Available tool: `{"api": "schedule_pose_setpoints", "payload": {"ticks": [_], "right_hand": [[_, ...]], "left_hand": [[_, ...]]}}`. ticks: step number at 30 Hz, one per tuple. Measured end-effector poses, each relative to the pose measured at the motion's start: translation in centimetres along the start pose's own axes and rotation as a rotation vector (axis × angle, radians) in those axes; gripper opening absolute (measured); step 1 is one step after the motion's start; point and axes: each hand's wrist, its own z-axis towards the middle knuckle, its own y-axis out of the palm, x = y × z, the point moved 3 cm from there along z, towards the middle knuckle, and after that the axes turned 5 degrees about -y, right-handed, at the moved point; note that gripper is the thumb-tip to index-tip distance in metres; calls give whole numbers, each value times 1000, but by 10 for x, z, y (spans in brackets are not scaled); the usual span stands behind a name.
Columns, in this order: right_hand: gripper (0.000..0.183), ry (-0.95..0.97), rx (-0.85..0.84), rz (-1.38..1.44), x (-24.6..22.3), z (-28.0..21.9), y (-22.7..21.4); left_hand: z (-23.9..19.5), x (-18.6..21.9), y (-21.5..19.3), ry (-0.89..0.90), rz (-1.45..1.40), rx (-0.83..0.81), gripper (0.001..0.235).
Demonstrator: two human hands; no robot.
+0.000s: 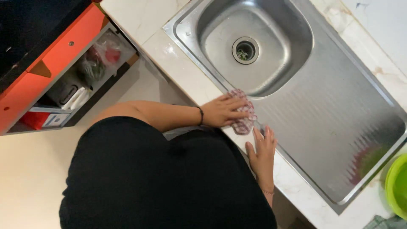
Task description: The person wipes a green bowl and a clear plastic container with a green cloth, then stacks them with other bowls. The person then wipes the kitchen sink and countertop with a red and white cloth.
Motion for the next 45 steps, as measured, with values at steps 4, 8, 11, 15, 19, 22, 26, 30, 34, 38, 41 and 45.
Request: {"api": "schedule_pose_setpoints", "payload": {"ticks": [4,8,11,15,19,22,26,30,34,38,41,45], "right_hand": [[50,124,123,-35,2,-8,6],[46,189,164,-147,-3,-1,9],[45,195,193,-173,-8,-1,9],[46,211,186,-216,-5,-2,11],[45,180,222,-240,-11,1,10],[44,185,211,-242,-10,-1,10],[50,230,131,-310,1,-3,15],[52,196,108,-335,15,-2,24],[55,132,150,-343,24,-13,28],[54,57,206,-372,29,-14,31],[53,96,203,-327,13,-8,22],[52,160,205,-307,5,-6,16]], "left_hand": [[-46,-76,-82,-229,157,90,60],[-102,-164,-158,-515,275,166,57],[-140,-221,-188,-635,358,346,58],[-151,-267,-207,-685,453,477,58],[-125,-290,-198,-915,496,666,55],[-94,-261,-175,-847,413,747,55],[-41,-171,-151,-643,215,535,48],[-8,-84,-109,-540,33,404,40],[3,-21,-64,-351,-49,298,56],[-4,-24,-57,-200,-52,284,62],[-15,-44,-83,-288,3,273,60],[-46,-131,-116,-509,203,348,59]]}}
